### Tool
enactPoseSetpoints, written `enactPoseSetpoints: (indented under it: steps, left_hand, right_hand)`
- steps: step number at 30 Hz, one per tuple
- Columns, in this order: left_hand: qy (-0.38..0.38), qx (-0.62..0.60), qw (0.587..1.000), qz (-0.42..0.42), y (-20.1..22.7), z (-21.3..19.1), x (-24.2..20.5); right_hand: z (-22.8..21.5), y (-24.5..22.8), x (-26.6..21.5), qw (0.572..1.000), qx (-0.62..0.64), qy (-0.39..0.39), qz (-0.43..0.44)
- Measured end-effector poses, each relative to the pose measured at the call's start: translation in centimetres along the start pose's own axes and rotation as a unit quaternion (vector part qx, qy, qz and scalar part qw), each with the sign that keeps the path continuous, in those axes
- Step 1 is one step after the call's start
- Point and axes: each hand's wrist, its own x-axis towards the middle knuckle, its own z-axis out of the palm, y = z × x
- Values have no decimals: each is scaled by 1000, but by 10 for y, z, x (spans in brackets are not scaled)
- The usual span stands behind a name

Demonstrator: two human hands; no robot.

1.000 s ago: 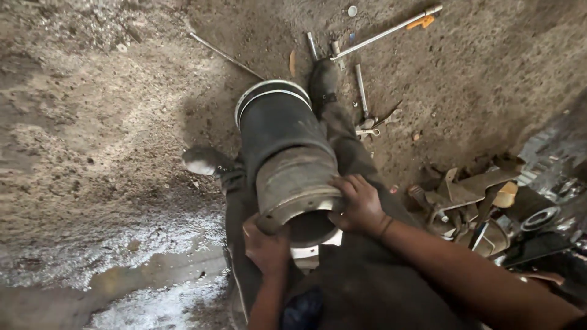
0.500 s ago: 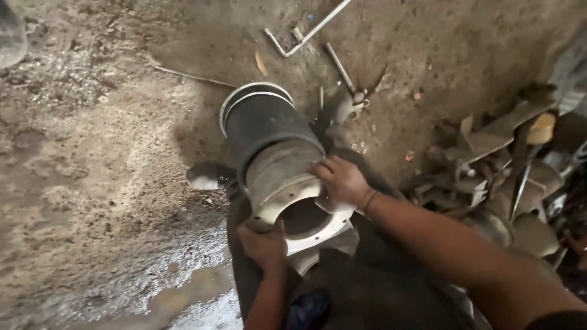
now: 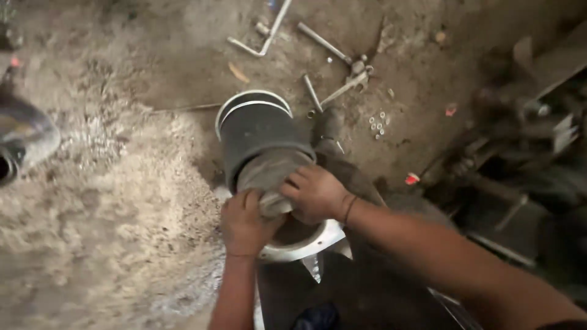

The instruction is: The recorder is shown assembling and securing an automotive air spring or bellows using various tools on a concrete workshop floor.

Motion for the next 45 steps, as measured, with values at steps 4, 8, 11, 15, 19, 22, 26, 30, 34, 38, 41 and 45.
enactPoseSetpoints:
  steps: [4,8,11,15,19,22,26,30,34,38,41,45]
  left_hand:
    - [-106,8,993,-46,-14,6,-5]
    - [-63,14,998,1,-15,3,-2]
    - [-49,61,996,36,-11,-4,-5]
    - [-82,68,994,1,-9,-8,7]
    - [-45,9,997,69,-7,-10,5]
    - [-39,32,997,53,-16,-2,-3]
    - [-43,11,997,62,-18,-3,1]
    - [-27,17,997,67,-22,2,3]
    - [-32,23,998,55,-18,0,4]
    - [-32,1,997,66,-24,1,7]
    - [-38,21,997,65,-24,0,2]
    - [-54,20,997,41,-23,2,5]
  right_hand:
    - [-13,-24,-6,995,-8,68,76]
    - [18,-43,-50,935,61,159,313]
    - [59,-67,-82,846,158,230,454]
    - [78,-65,-80,817,148,302,468]
    - [83,-61,-90,856,108,310,399]
    - [78,-49,-94,886,113,307,328]
    - [74,-46,-89,889,103,303,328]
    - [74,-44,-87,889,82,294,341]
    - [73,-44,-86,889,81,290,346]
    - [75,-43,-86,894,70,290,334]
    - [67,-49,-87,893,84,270,350]
    - [75,-45,-88,892,55,295,338]
